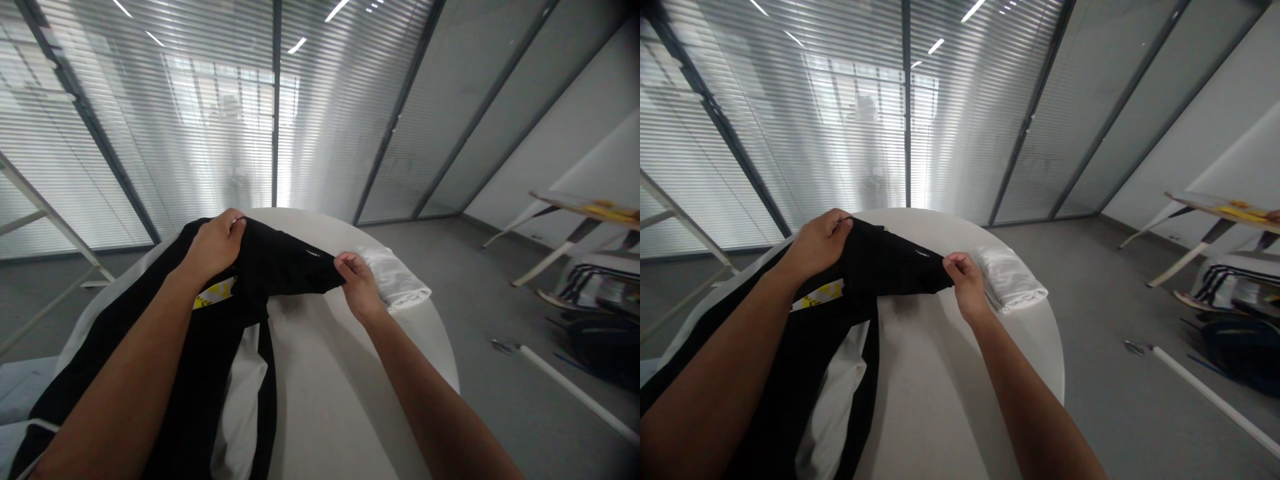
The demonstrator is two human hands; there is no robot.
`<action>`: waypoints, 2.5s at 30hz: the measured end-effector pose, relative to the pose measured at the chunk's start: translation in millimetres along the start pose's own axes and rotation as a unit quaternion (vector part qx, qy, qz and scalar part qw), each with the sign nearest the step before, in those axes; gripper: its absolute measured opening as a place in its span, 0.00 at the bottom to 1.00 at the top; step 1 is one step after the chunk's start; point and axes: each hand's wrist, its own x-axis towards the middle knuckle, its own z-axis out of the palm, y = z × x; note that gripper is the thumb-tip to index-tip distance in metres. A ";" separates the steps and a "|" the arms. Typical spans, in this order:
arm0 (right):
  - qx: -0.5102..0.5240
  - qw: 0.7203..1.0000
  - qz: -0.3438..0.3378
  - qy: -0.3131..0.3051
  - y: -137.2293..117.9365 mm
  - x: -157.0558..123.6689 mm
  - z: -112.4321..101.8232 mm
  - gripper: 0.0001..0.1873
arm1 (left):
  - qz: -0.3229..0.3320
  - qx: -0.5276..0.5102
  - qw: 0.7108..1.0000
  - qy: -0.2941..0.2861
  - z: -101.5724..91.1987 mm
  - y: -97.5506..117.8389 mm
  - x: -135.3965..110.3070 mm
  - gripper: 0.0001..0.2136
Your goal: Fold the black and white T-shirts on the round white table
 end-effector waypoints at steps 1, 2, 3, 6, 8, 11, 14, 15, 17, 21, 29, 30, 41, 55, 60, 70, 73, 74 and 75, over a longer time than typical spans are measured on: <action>-0.002 1.000 -0.002 -0.012 0.6 -1.0 0.3 0.15 | -0.010 0.023 1.000 0.003 -0.7 -1.9 -0.1 0.16; -0.009 0.999 -0.005 -0.036 2.2 -2.3 0.9 0.17 | -0.021 0.039 0.999 0.009 -0.7 -3.0 -0.3 0.17; -0.026 0.997 -0.009 -0.069 4.9 -3.7 1.8 0.19 | -0.028 0.049 0.998 0.019 -0.4 -3.4 -0.6 0.17; -0.158 0.976 -0.054 -0.142 17.6 -8.1 4.3 0.27 | -0.012 0.031 0.999 0.043 0.5 -1.6 -1.0 0.17; -0.280 0.944 -0.080 -0.153 26.4 -10.5 5.4 0.32 | 0.013 -0.007 0.999 0.044 0.0 0.7 -0.8 0.17; -0.402 0.894 -0.080 -0.182 33.4 -13.2 5.9 0.36 | 0.023 -0.070 0.996 0.043 -2.3 4.2 -1.0 0.16; -0.455 0.865 -0.099 -0.186 33.5 -14.3 5.2 0.34 | 0.015 -0.132 0.991 0.028 -4.6 8.5 -3.3 0.15; -0.465 0.860 -0.107 -0.179 33.1 -14.0 4.9 0.31 | 0.016 -0.152 0.988 0.018 -5.4 10.3 -4.4 0.15; -0.455 0.868 -0.117 -0.161 32.6 -12.1 4.2 0.22 | 0.019 -0.181 0.983 -0.001 -6.8 13.6 -6.5 0.15; -0.277 0.949 -0.111 -0.105 29.6 -3.6 3.1 0.12 | 0.025 -0.168 0.986 0.004 -9.1 12.3 -5.6 0.16; -0.091 0.991 -0.064 0.079 -11.3 3.7 -16.7 0.10 | -0.010 0.003 0.999 0.048 -12.0 -19.0 4.4 0.17; -0.073 0.991 -0.061 0.094 -15.7 3.5 -21.0 0.09 | -0.021 0.013 0.999 0.047 -14.0 -20.7 4.1 0.18; -0.032 0.992 0.009 0.122 -55.2 10.7 -37.2 0.12 | 0.061 -0.026 0.975 -0.212 -36.1 -16.1 -2.7 0.10; -0.482 0.857 -0.099 0.155 -152.9 127.3 -15.8 0.17 | -0.090 0.023 0.995 0.039 -88.4 -16.9 85.3 0.21; -0.630 0.774 -0.052 0.029 -85.7 92.8 36.6 0.23 | -0.115 0.128 0.982 0.078 -21.8 -45.2 82.8 0.24; -0.629 0.750 0.058 -0.197 -15.9 -29.5 70.6 0.18 | -0.119 0.198 0.945 -0.230 10.5 -89.1 -11.6 0.26; -0.625 0.752 0.082 -0.194 -11.4 -28.0 72.7 0.21 | -0.154 0.192 0.936 -0.252 6.1 -106.5 -16.3 0.33; -0.626 0.752 0.077 -0.194 -10.7 -25.9 73.5 0.22 | -0.162 0.200 0.932 -0.256 5.3 -110.4 -16.7 0.34; -0.631 0.748 0.066 -0.194 -10.1 -23.5 74.3 0.22 | -0.166 0.208 0.927 -0.264 4.9 -113.1 -16.7 0.33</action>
